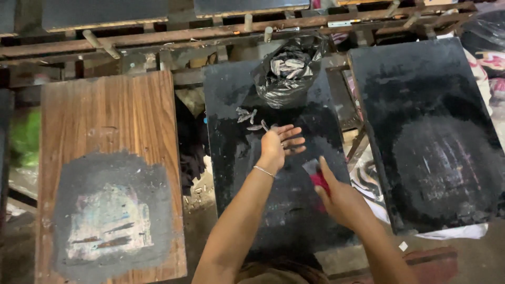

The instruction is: Scraping residue or dried ink off wooden and black boards using a hand scraper.

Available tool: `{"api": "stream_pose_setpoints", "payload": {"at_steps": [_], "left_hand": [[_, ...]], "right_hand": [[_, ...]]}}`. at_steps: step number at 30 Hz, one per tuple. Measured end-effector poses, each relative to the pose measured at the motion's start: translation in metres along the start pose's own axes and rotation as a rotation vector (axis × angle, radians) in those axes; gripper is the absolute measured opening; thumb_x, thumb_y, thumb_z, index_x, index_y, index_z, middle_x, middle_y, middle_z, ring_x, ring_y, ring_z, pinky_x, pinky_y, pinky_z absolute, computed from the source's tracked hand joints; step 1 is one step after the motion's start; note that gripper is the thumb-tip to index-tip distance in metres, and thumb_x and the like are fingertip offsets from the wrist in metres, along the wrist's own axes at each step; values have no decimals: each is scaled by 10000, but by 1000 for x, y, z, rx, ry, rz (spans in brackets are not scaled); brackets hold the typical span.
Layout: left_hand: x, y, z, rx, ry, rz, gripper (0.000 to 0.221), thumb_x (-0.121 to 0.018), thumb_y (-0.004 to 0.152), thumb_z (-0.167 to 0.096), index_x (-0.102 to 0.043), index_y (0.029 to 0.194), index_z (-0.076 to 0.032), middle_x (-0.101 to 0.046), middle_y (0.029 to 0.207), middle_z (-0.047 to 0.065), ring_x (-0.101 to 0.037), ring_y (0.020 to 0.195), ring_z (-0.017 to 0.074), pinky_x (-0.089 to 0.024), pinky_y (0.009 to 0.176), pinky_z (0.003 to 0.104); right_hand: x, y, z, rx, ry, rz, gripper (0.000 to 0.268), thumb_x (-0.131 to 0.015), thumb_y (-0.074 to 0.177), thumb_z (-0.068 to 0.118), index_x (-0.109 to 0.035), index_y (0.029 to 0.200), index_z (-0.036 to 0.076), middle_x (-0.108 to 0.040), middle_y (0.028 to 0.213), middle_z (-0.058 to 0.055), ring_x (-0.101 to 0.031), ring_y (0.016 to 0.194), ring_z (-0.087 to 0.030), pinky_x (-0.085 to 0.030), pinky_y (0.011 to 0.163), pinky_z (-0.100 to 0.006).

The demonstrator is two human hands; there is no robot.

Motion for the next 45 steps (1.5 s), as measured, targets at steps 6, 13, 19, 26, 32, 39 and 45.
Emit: {"api": "stream_pose_setpoints", "payload": {"at_steps": [6,13,19,26,32,39,45], "left_hand": [[2,-33,34,97,91,34,700,-288,1084,-603,-694,1090,-32,-611,702,72,-571,490,242,-598,547,528],[11,-171,255,429,1295,788,578,-401,1084,-419,-749,1021,39,-764,876,225,-753,703,302,-615,590,372],[11,-170,303,467,147,-51,286,-538,1069,-308,-719,1033,-89,-721,933,93,-663,860,169,-533,747,323],[9,-30,255,33,359,-133,350,-509,1036,-212,-786,930,-27,-743,863,110,-624,727,193,-494,634,355],[-31,19,154,-76,413,-227,377,-535,1010,-294,-786,866,-53,-727,794,97,-620,718,190,-482,614,394],[-26,71,74,-304,313,-258,284,-644,936,-250,-787,990,-10,-734,931,176,-650,857,237,-524,688,405],[-42,-24,3,-279,79,-226,460,-436,1065,-403,-778,1017,-99,-805,973,71,-733,685,138,-493,460,166]], "right_hand": [[-95,-31,-126,-120,173,-23,776,-469,1000,406,-87,1674,350,-589,1425,-187,-650,1179,-449,-505,944,-467],[-148,-85,-169,-155,-43,-101,631,-549,957,343,-367,1559,288,-761,1001,-207,-715,938,-461,-506,757,-568],[-112,-67,-128,-453,-137,281,668,-332,1030,261,-118,1638,433,-620,1157,-202,-659,1089,-465,-510,907,-589],[-32,37,-76,-140,-387,-85,358,-522,906,180,-590,1257,198,-735,818,-143,-781,808,-355,-611,643,-493],[25,118,-43,23,-553,-14,267,-534,888,179,-752,1036,137,-763,842,-111,-790,837,-340,-618,651,-483],[71,123,21,215,-295,-46,504,-327,1036,145,-438,1505,0,-726,1077,-323,-749,938,-464,-600,739,-588],[47,61,4,300,-111,-165,671,-484,1024,249,-286,1643,82,-720,958,-327,-730,853,-511,-566,589,-565]]}}
Point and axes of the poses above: each hand's wrist, its own y-axis towards the middle knuckle, its own x-axis out of the back of the hand, z = x × y, the point moved 9 cm from there along y, towards the middle knuckle
